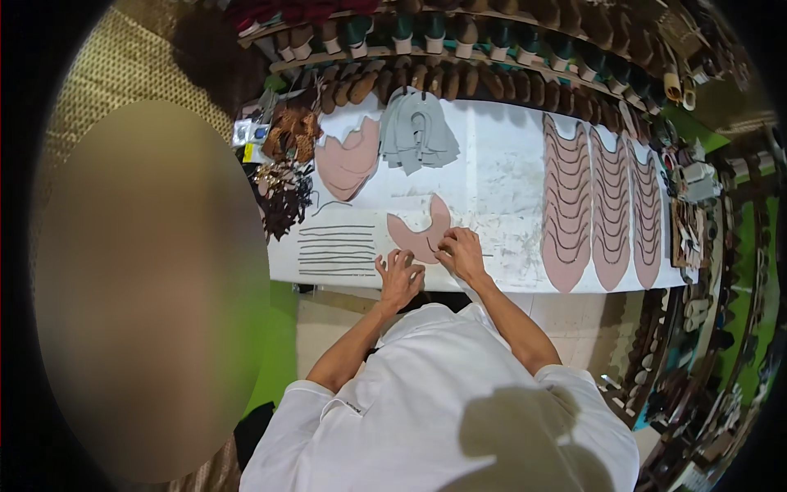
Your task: Organizing and stacking various pre-cut shoe components on a work table.
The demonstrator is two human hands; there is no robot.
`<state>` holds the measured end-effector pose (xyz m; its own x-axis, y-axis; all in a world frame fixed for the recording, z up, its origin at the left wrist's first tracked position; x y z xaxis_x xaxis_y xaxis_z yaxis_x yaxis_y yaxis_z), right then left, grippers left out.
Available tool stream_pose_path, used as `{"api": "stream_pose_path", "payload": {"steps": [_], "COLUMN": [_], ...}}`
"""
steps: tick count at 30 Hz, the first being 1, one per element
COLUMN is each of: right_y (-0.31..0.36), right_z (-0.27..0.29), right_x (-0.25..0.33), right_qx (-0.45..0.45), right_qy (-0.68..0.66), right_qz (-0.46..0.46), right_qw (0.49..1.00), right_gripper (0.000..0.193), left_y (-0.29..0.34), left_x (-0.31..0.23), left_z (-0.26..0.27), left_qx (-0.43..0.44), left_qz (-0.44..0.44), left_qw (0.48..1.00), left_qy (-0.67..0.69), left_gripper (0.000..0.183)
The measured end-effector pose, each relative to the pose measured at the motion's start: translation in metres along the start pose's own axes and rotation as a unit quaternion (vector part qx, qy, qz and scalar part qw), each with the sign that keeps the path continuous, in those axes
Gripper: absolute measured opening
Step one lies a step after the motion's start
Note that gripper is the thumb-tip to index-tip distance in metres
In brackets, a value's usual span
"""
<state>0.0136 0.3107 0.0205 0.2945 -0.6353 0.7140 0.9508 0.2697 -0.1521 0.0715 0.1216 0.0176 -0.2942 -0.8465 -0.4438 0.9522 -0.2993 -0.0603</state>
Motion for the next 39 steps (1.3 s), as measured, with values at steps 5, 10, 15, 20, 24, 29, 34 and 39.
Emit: {"api": "stream_pose_path", "payload": {"steps": [5, 10, 15, 20, 24, 29, 34, 39], "right_y": [0.009, 0.009, 0.012, 0.017, 0.020, 0.016, 0.004, -0.002], "right_z": [-0.004, -0.003, -0.009, -0.012, -0.016, -0.016, -0.024, -0.035], "right_x": [-0.002, -0.001, 0.015, 0.023, 0.025, 0.037, 0.046, 0.040], "right_qx": [-0.013, -0.029, -0.019, -0.014, -0.017, -0.035, -0.082, -0.087], "right_qy": [-0.007, 0.008, 0.078, 0.107, 0.105, 0.104, 0.117, 0.142], "right_qz": [-0.031, -0.030, 0.005, -0.025, -0.052, -0.076, -0.079, -0.126], "right_qw": [0.999, 0.999, 0.997, 0.994, 0.993, 0.991, 0.987, 0.978], "right_gripper": [0.020, 0.019, 0.020, 0.023, 0.027, 0.024, 0.018, 0.012], "left_y": [0.014, -0.016, -0.040, -0.051, -0.053, -0.047, -0.049, -0.057], "left_x": [0.028, 0.029, 0.031, 0.027, 0.033, 0.044, 0.055, 0.081], "left_z": [0.015, 0.017, 0.007, 0.009, 0.006, 0.004, 0.009, 0.027], "left_qx": [-0.052, -0.029, -0.008, 0.071, 0.084, 0.091, 0.075, 0.039], "left_qz": [0.045, 0.027, 0.010, -0.100, -0.173, -0.170, -0.127, -0.049], "left_qw": [0.998, 0.999, 1.000, 0.991, 0.978, 0.978, 0.987, 0.997], "left_qy": [-0.015, 0.000, 0.022, -0.048, -0.082, -0.083, -0.064, -0.048], "left_gripper": [0.014, 0.015, 0.017, 0.050, 0.056, 0.054, 0.043, 0.035]}}
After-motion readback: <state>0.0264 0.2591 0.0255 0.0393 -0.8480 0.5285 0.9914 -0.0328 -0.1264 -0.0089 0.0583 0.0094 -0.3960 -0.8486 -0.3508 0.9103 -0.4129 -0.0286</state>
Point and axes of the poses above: each hand's wrist, its own y-axis away from the middle knuckle, its own z-axis out of the back of the hand, x = y × z, the point moved 5 cm from there along -y, towards the middle knuckle, and after that the axes turned 3 degrees about -y, right-handed, at the moved point
